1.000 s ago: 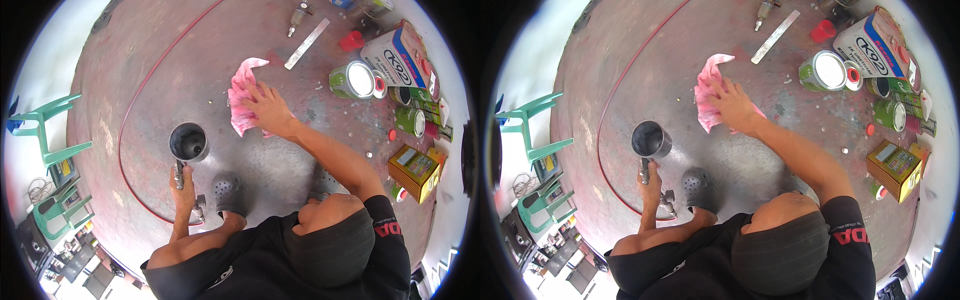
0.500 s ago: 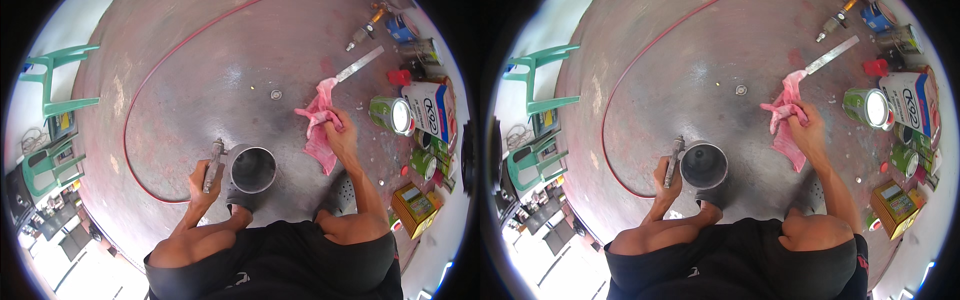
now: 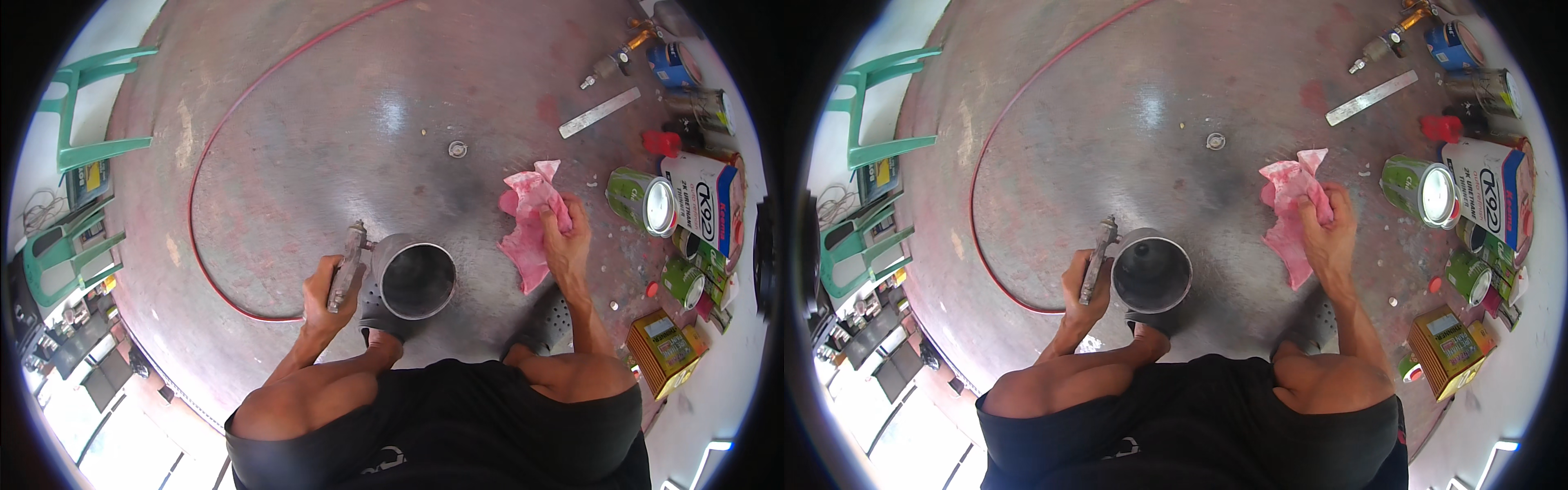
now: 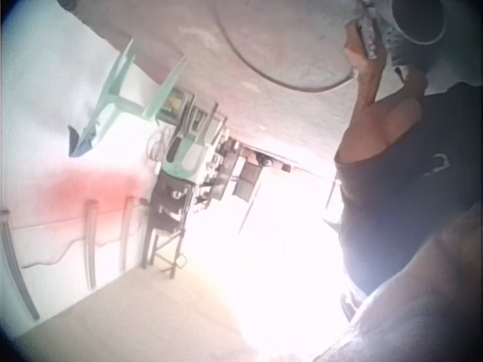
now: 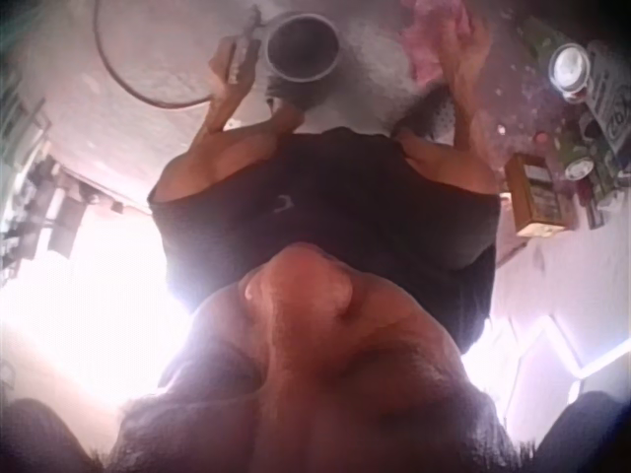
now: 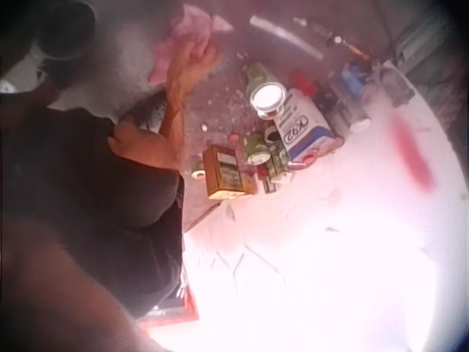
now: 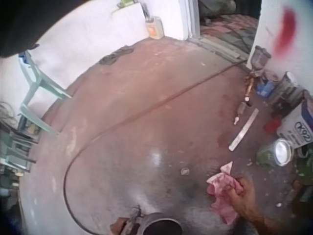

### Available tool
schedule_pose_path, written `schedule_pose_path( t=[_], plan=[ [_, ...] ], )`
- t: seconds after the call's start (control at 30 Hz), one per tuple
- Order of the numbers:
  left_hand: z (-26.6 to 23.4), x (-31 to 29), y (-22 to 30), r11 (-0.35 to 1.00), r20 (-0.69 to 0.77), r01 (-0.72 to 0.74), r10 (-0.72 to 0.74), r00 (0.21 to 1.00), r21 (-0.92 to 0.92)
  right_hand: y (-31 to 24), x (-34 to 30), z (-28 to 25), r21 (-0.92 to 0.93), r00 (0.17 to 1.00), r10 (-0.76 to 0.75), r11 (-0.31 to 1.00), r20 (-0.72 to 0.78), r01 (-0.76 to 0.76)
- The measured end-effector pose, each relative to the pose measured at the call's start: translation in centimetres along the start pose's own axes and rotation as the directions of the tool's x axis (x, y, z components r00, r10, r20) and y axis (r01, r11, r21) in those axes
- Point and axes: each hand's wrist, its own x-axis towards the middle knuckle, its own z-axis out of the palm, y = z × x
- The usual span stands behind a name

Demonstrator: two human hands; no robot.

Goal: The person walks through a garage, picks up a spray gun, and moves to a workbench. They pour thinner into the spray gun cup, wipe the cup with a cloth, and add paint from a can. The person then walks back toward the car area.

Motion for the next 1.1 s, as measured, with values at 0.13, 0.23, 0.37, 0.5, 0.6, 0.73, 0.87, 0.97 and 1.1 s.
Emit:
schedule_pose_path(
  t=[0.13,0.23,0.37,0.5,0.6,0.73,0.87,0.97,1.1],
  plan=[
    [0.0,-0.3,-0.2,1.0,0.005,0.012,-0.012,1.0,-0.012,-1.9,0.5,0.1,0.173,0.901,0.381,0.892,0.205,-0.417],
    [0.2,0.6,0.9,0.997,0.165,0.079,-0.081,0.983,0.019,-4.0,0.8,1.2,0.29,0.891,0.326,0.861,0.315,-0.417],
    [1.4,0.9,0.4,0.988,0.32,-0.133,0.102,0.942,0.076,-4.2,1.8,3.0,0.218,0.757,0.204,0.882,0.621,-0.417],
    [2.3,0.7,0.5,0.972,0.523,-0.224,0.153,0.838,0.075,-6.0,2.2,4.8,0.181,0.41,0.088,0.799,0.908,-0.574],
    [2.8,0.8,0.8,0.959,0.581,-0.279,0.197,0.79,0.055,-7.6,1.8,5.8,0.059,0.136,0.034,0.78,0.99,-0.622],
    [3.2,0.6,0.4,0.949,0.634,-0.305,0.186,0.751,0.083,-6.8,0.9,6.6,0.053,0.112,0.023,0.774,0.993,-0.632],
    [3.4,0.6,0.4,0.952,0.666,-0.294,0.166,0.727,0.083,-6.1,0.0,6.9,0.065,0.246,0.093,0.822,0.965,-0.565],
    [3.5,0.7,0.2,0.949,0.654,-0.31,0.198,0.73,0.058,-6.7,-0.1,7.0,0.011,0.318,0.159,0.88,0.935,-0.474],
    [3.4,0.9,0.0,0.931,0.65,-0.357,0.229,0.725,0.07,-7.7,0.4,5.8,0.086,0.239,0.073,0.801,0.968,-0.592]
  ],
)
